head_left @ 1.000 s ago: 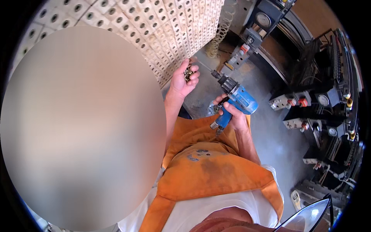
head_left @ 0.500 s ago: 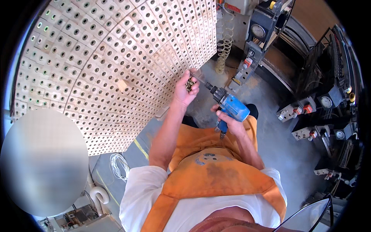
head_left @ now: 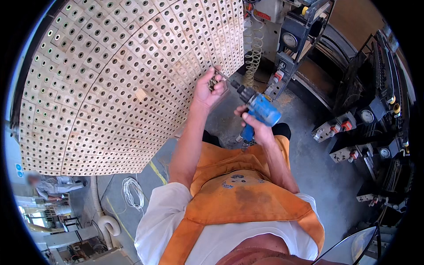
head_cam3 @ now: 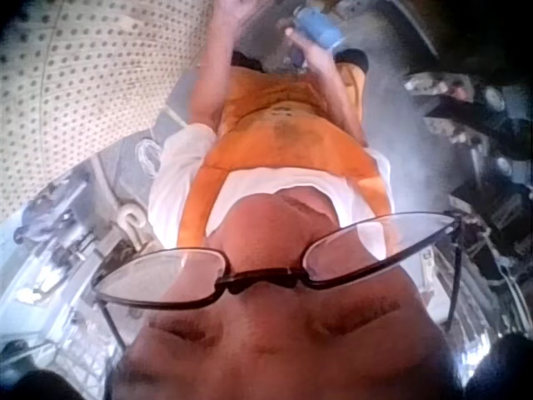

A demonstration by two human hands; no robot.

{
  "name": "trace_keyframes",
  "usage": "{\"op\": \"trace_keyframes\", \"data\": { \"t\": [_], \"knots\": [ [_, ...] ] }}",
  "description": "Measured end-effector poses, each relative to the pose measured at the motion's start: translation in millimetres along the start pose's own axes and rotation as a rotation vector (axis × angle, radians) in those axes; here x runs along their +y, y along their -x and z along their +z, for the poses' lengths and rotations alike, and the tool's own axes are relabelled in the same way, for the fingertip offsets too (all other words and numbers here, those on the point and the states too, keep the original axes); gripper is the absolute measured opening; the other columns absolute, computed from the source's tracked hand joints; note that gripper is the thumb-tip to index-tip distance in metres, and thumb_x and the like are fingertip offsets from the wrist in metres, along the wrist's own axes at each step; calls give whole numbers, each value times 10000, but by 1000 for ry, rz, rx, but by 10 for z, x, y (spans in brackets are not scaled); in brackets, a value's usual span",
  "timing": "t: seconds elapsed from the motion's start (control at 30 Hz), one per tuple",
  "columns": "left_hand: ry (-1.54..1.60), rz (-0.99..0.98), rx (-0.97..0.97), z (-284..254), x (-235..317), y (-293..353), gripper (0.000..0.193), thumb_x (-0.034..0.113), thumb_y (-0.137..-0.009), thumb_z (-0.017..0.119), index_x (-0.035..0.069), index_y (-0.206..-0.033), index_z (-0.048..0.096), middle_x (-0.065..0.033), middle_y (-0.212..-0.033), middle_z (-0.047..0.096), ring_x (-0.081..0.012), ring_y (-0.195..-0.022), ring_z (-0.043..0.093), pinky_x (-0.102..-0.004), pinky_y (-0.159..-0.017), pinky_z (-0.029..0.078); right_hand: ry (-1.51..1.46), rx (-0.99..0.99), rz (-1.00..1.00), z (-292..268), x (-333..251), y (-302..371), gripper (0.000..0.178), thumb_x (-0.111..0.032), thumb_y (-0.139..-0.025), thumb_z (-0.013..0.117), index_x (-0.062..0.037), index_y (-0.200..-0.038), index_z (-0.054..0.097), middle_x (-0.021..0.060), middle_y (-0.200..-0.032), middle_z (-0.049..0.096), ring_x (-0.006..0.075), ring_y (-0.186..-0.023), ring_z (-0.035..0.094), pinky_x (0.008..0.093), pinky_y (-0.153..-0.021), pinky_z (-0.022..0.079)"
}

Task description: The person uses a blue pneumatic drill to create holes in a large, curved wooden board with a grid of pre-drilled holes. The person holds the board steady with one hand while operating the drill with the other, systematically drilling into specific locations on the board.

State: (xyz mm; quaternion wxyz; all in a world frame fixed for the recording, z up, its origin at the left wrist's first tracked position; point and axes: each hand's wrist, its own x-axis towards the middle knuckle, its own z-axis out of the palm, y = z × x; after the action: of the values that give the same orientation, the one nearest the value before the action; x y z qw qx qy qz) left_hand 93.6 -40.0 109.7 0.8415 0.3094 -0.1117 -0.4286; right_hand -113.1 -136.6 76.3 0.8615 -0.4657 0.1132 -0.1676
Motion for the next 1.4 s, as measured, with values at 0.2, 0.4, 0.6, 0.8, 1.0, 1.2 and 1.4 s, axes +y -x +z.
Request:
{"op": "trace_keyframes", "data": {
  "t": [0.2,0.4,0.6,0.8,1.0,1.2,1.4],
  "knots": [
    [7,94,-4,41,186,-337,273,285,-971,506,90,-1159,549,-9,-770,515,-113,-575,454,-205,-417,327,22,6,-10,148,-104,-360,264,-92,-876,636,-41,-1128,581,76,-1083,648,207,-1057,625,285,-720,471],
    [27,120,45,26,137,-324,250,281,-973,500,118,-1153,558,-15,-779,528,-116,-574,464,-200,-406,327,-13,-17,-9,151,-152,-512,233,-53,-856,629,-32,-1083,581,77,-1015,657,207,-995,644,283,-694,471],
    [-29,-64,189,-66,-35,-26,280,290,-924,548,64,-1089,536,-40,-793,544,-133,-578,497,-185,-367,306,91,7,-17,168,-251,-514,216,-48,-848,632,-25,-1058,590,74,-977,662,186,-943,645,275,-673,468],
    [185,-253,176,-415,-388,311,259,191,-873,514,7,-1053,538,-65,-796,561,-142,-568,511,-194,-354,335,176,13,-62,189,-240,-544,190,-63,-839,658,-33,-1024,624,56,-947,668,150,-875,628,270,-670,472],
    [240,-245,91,-432,-558,596,206,214,-924,549,42,-1037,556,-38,-804,548,-110,-584,499,-174,-375,343,153,-2,-40,181,-265,-561,197,-72,-848,650,-40,-1038,613,54,-960,667,165,-946,639,284,-693,474],
    [190,-235,47,-337,-565,690,205,213,-929,576,57,-1059,554,-33,-866,552,-101,-639,497,-159,-405,346,178,-7,-38,170,-269,-559,203,-81,-853,644,-38,-1049,611,59,-974,673,164,-949,639,284,-700,476],
    [-17,-137,142,-248,-457,688,197,185,-929,567,60,-1077,537,-38,-886,555,-102,-656,500,-160,-415,351,149,-41,-48,139,-256,-582,223,-93,-861,644,-34,-1073,609,63,-1012,674,168,-963,638,284,-709,478]
  ]
}}
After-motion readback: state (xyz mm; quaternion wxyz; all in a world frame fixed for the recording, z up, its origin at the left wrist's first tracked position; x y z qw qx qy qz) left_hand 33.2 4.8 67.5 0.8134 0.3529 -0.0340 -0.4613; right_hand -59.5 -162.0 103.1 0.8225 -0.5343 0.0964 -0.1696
